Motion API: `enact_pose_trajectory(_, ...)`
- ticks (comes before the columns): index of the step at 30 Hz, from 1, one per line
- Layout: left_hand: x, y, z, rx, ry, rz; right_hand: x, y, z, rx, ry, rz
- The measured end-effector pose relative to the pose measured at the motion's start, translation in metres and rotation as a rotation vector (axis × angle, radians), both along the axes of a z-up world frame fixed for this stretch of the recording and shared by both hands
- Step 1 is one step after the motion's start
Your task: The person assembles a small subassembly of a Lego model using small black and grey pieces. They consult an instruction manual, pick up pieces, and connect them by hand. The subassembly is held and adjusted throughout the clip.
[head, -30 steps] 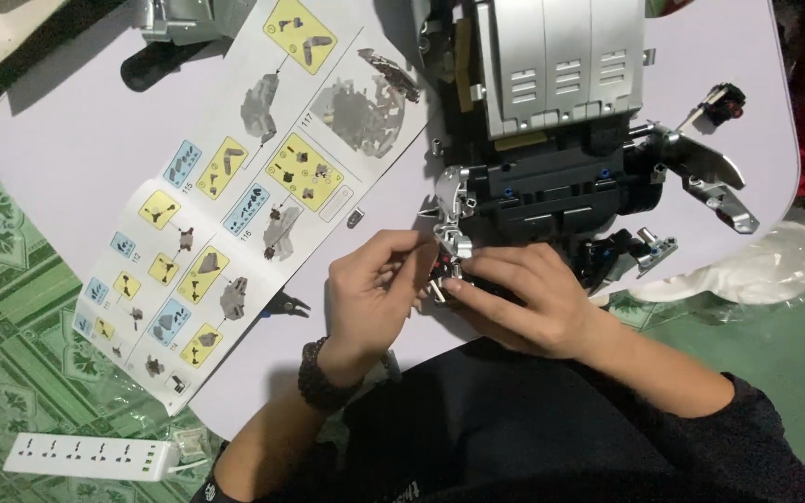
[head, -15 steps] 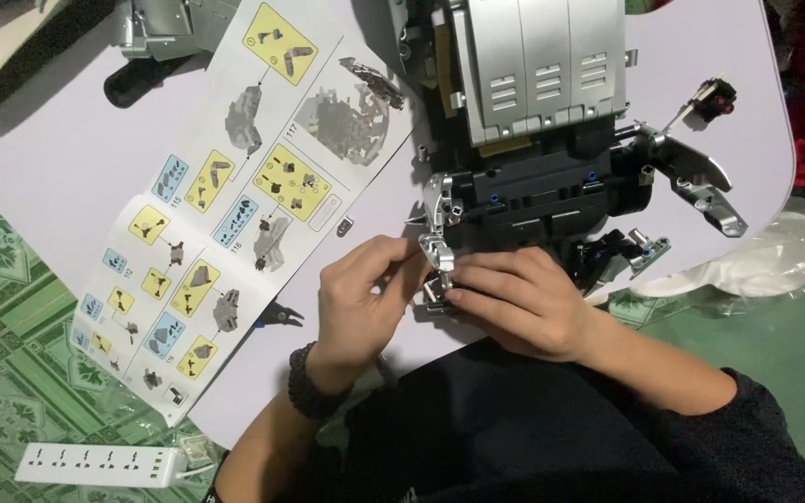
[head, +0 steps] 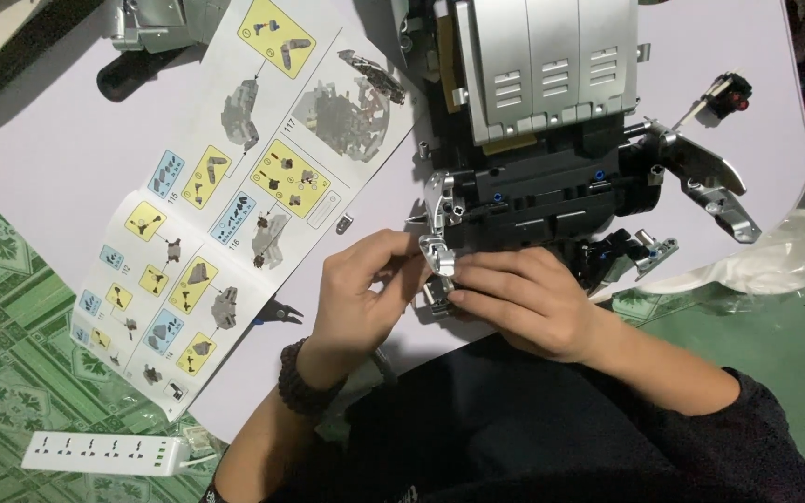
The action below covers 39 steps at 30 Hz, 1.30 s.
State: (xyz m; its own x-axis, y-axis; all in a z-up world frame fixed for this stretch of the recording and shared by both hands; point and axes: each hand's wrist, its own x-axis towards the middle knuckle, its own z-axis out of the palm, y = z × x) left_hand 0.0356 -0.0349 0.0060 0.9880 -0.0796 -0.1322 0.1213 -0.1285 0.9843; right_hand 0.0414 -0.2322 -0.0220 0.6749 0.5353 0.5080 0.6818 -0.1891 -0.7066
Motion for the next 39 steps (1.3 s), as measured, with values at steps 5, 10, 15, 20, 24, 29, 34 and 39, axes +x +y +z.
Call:
enact_pose_trajectory(5,-0.001,0.003,-0.003,0.022,-0.017,-0.033,-0.001,0.0,-0.002,-0.008,-0.026,-0.011)
enact_pose_trajectory(10,-0.001,0.003,0.0,0.023,-0.014,-0.041,0.001,0.001,-0.001,-0.01,-0.032,-0.026)
enact_pose_trajectory(15,-0.001,0.005,0.004,0.026,0.005,-0.048,0.001,0.001,-0.001,-0.02,-0.051,-0.028)
enact_pose_trajectory(20,-0.001,0.006,0.005,0.025,-0.001,-0.053,-0.002,0.0,-0.002,-0.033,-0.04,-0.023)
enact_pose_trajectory(24,-0.002,0.008,0.004,0.042,0.011,-0.068,-0.002,0.0,-0.002,-0.039,-0.033,-0.023)
enact_pose_trajectory(29,0.0,0.009,0.007,0.035,0.049,-0.075,-0.005,0.001,-0.006,-0.042,-0.038,-0.037)
enact_pose_trajectory(34,0.0,0.008,0.009,0.039,0.058,-0.072,-0.003,0.002,-0.001,-0.043,-0.036,-0.055)
enact_pose_trajectory(39,0.0,0.007,0.007,0.046,0.022,-0.077,-0.002,0.002,-0.004,-0.032,-0.077,-0.047)
